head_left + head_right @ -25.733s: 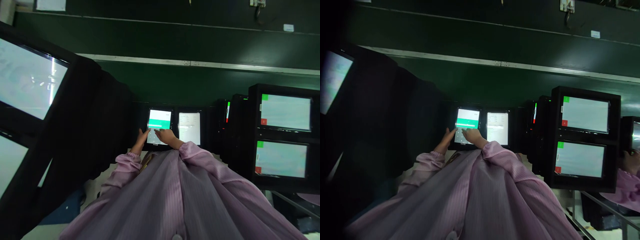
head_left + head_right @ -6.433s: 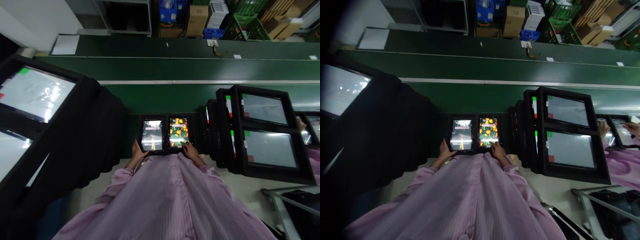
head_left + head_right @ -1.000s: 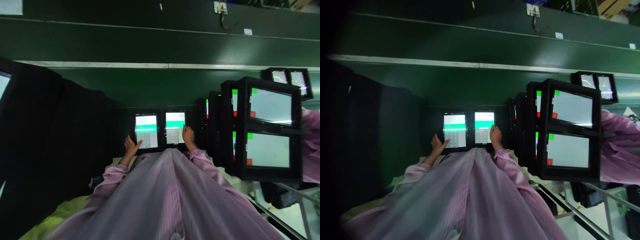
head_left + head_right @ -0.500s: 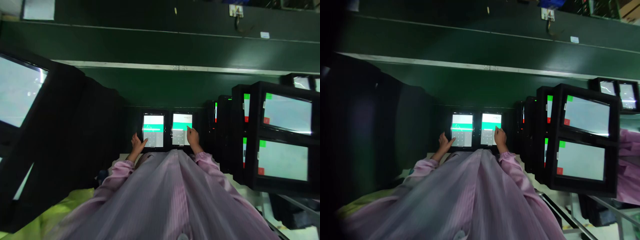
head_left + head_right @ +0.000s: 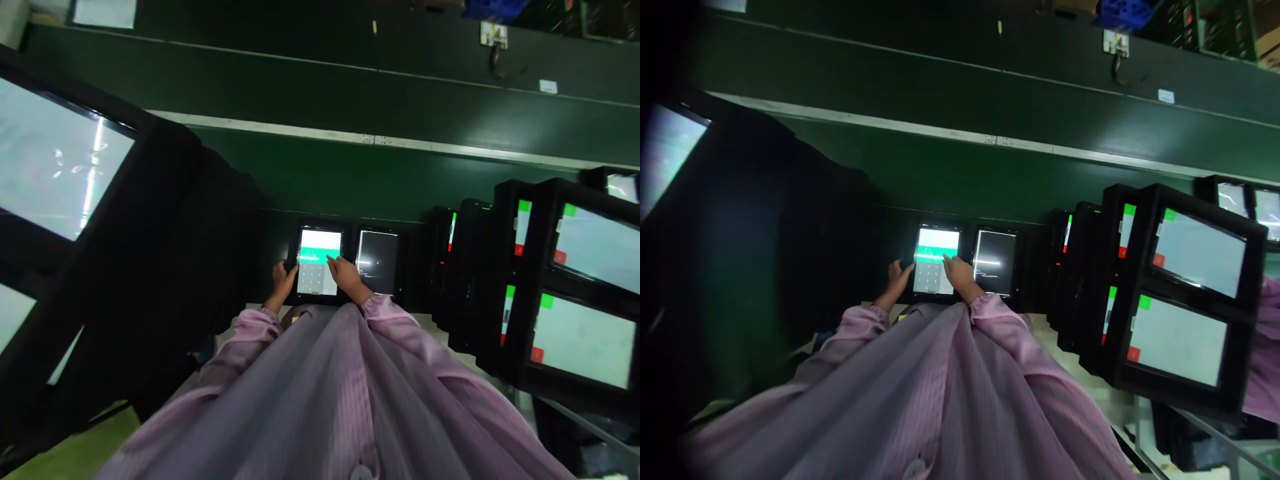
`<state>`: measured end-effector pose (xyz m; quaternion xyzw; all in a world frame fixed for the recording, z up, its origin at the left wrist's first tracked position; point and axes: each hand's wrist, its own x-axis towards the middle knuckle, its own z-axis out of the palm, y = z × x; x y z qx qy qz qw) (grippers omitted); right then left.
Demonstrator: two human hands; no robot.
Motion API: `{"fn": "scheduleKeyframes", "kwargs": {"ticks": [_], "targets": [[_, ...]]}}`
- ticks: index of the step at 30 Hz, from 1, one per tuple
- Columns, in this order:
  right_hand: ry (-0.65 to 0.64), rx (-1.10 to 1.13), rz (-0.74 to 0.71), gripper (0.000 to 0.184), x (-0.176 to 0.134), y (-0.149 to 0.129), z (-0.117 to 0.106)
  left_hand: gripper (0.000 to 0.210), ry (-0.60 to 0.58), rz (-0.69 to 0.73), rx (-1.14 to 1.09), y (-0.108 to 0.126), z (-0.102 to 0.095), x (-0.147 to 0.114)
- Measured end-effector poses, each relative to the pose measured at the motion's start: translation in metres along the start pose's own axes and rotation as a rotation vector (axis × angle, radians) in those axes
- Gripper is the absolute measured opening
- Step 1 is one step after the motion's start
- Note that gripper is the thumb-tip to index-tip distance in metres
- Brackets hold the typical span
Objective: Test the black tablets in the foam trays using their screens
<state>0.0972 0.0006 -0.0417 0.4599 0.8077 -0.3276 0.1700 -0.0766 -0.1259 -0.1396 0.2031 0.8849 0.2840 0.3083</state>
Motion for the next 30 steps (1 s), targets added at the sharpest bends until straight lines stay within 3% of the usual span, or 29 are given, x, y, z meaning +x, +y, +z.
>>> {"fn": "scheduleKeyframes", "kwargs": {"ticks": [7,16,24,30], "targets": [[0.008,-0.080,0.083,0.036,0.000,0.002,-0.005,0.030,-0.032,-0.027,0.013,0.004,-0.001,-0.002],[-0.013,-0.076,0.072,0.037,-0.006,0.002,-0.008,0.038,-0.046,-0.074,0.034,0.014,-0.003,0.000],[-0.118,-0.035,-0.103,0.035,-0.005,-0.026,0.006,0.045,-0.047,-0.049,0.045,0.011,-0.003,0.007],[-0.085,-0.033,-0.058,0.034,-0.006,-0.017,0.005,0.050,-0.037,-0.016,0.056,0.009,0.000,0.004]]}}
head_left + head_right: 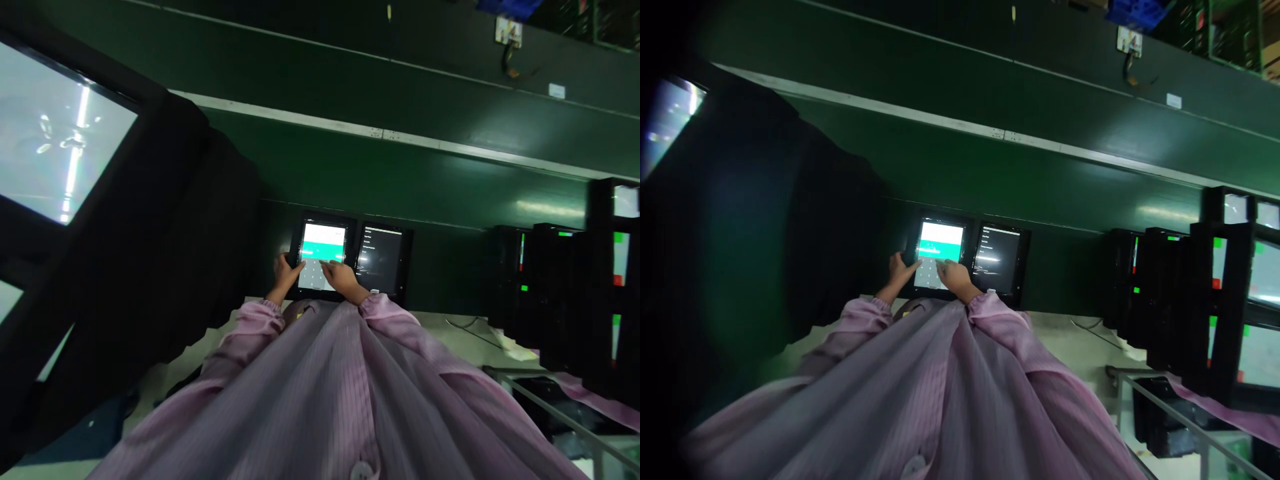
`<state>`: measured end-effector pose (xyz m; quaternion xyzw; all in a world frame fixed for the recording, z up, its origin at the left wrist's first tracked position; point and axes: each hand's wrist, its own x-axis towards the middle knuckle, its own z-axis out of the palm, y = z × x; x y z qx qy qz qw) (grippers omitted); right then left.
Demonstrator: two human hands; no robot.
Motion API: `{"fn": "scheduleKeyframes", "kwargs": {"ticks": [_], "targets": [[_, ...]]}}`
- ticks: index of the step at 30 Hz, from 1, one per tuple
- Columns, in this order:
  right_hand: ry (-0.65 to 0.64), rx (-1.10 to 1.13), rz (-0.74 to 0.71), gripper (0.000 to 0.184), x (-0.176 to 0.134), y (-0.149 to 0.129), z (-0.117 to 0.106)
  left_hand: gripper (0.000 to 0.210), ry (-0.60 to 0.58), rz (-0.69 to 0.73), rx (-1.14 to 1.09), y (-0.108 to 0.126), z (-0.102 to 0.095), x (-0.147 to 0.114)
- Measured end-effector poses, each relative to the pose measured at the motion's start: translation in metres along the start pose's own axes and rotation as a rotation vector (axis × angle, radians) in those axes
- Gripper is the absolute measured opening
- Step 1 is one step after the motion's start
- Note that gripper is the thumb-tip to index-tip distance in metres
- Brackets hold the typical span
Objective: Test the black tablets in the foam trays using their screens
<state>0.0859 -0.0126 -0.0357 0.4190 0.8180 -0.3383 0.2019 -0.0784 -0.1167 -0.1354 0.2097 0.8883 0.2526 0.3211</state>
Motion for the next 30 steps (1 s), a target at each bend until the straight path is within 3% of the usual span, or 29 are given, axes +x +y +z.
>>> {"fn": "scheduleKeyframes", "kwargs": {"ticks": [7,23,30], "targets": [[0.093,-0.021,0.156,0.033,-0.001,0.018,-0.008,0.046,0.002,-0.018,0.006,0.000,0.002,-0.003],[0.120,0.059,0.113,0.040,0.009,0.019,0.000,0.036,-0.002,-0.039,-0.008,-0.002,0.001,-0.002],[0.245,0.204,0.124,0.042,-0.009,0.053,-0.002,0.037,-0.012,-0.059,-0.030,0.001,-0.002,-0.002]]}}
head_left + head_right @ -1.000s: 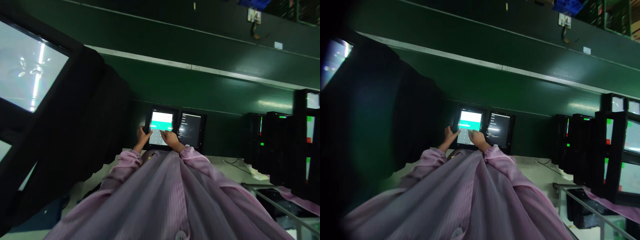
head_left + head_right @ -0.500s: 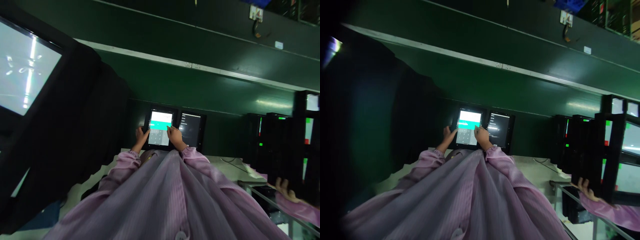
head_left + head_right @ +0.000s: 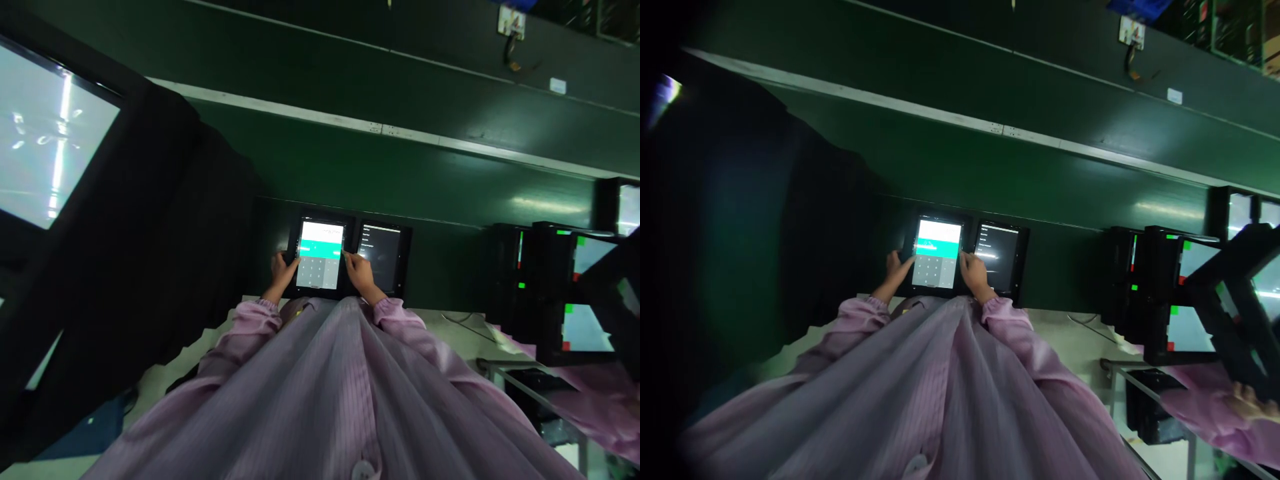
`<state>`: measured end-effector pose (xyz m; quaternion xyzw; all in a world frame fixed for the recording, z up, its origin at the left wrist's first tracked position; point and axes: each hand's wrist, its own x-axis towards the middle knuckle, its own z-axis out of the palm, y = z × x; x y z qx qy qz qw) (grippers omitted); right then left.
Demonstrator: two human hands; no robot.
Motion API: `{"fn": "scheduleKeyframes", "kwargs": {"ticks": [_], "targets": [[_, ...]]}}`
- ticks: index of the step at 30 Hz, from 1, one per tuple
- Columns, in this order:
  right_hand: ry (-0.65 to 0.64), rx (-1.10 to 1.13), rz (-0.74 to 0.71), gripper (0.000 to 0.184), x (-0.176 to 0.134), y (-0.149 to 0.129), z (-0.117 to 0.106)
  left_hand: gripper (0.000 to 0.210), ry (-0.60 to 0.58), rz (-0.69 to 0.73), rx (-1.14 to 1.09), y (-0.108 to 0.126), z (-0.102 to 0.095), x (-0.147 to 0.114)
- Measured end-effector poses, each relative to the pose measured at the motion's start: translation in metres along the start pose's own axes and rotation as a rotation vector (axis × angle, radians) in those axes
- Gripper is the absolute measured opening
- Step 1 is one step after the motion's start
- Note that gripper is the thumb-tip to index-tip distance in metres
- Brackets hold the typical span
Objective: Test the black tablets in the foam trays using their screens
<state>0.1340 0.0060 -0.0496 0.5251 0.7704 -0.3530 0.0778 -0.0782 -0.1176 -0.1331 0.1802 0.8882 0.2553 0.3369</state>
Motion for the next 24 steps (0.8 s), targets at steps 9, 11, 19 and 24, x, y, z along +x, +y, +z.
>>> {"fn": "scheduleKeyframes", "kwargs": {"ticks": [9,11,19,24], "targets": [[0.134,0.175,0.065,0.029,-0.043,0.059,-0.001,0.036,-0.015,-0.037,-0.040,0.005,-0.006,0.001],[0.156,0.206,0.066,0.031,-0.048,0.068,0.001,0.034,-0.018,-0.053,-0.047,0.007,-0.007,0.002],[0.208,0.267,0.032,0.028,-0.048,0.082,0.009,0.036,0.008,-0.084,-0.078,0.024,-0.004,0.029],[0.237,0.253,0.016,0.030,-0.048,0.084,0.008,0.042,0.026,-0.069,-0.094,0.045,0.002,0.053]]}}
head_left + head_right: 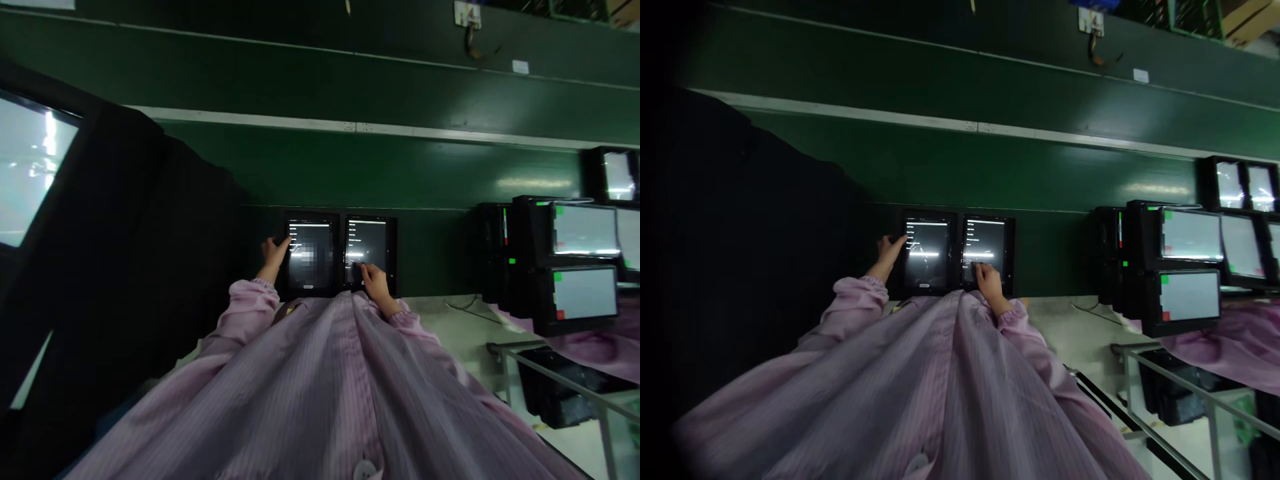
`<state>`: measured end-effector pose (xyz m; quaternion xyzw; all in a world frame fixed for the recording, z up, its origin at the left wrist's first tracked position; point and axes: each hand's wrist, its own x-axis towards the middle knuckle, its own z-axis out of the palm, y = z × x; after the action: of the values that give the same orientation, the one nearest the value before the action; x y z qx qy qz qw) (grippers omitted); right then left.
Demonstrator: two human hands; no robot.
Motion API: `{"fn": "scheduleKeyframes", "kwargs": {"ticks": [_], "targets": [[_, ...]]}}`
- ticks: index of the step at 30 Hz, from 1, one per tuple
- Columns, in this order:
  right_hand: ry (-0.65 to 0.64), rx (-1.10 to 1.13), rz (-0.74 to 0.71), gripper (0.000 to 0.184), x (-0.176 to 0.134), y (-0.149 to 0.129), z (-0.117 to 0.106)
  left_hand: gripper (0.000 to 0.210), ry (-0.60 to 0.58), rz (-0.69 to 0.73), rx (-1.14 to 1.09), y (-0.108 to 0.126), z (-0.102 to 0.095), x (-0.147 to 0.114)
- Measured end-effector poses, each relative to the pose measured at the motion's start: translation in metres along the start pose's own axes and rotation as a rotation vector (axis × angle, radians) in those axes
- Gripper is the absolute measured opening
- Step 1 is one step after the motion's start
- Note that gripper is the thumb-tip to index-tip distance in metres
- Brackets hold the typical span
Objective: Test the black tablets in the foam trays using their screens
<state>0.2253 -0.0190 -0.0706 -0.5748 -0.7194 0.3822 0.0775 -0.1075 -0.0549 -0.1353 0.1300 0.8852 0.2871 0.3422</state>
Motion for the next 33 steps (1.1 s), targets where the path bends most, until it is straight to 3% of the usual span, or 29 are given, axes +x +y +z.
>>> {"fn": "scheduleKeyframes", "kwargs": {"ticks": [8,17,25,33], "targets": [[0.054,-0.077,0.041,0.042,0.025,-0.002,-0.009,0.051,-0.010,-0.020,-0.005,0.004,0.001,0.002],[0.026,-0.195,0.120,0.044,0.076,-0.015,-0.011,0.036,-0.054,-0.042,-0.084,0.006,-0.009,-0.007],[-0.039,-0.202,0.065,0.050,0.040,-0.012,-0.016,0.031,-0.061,-0.035,-0.126,0.006,-0.011,-0.012],[-0.217,-0.263,0.002,0.044,0.008,-0.019,-0.003,0.032,-0.073,-0.031,-0.121,0.006,-0.014,-0.010]]}}
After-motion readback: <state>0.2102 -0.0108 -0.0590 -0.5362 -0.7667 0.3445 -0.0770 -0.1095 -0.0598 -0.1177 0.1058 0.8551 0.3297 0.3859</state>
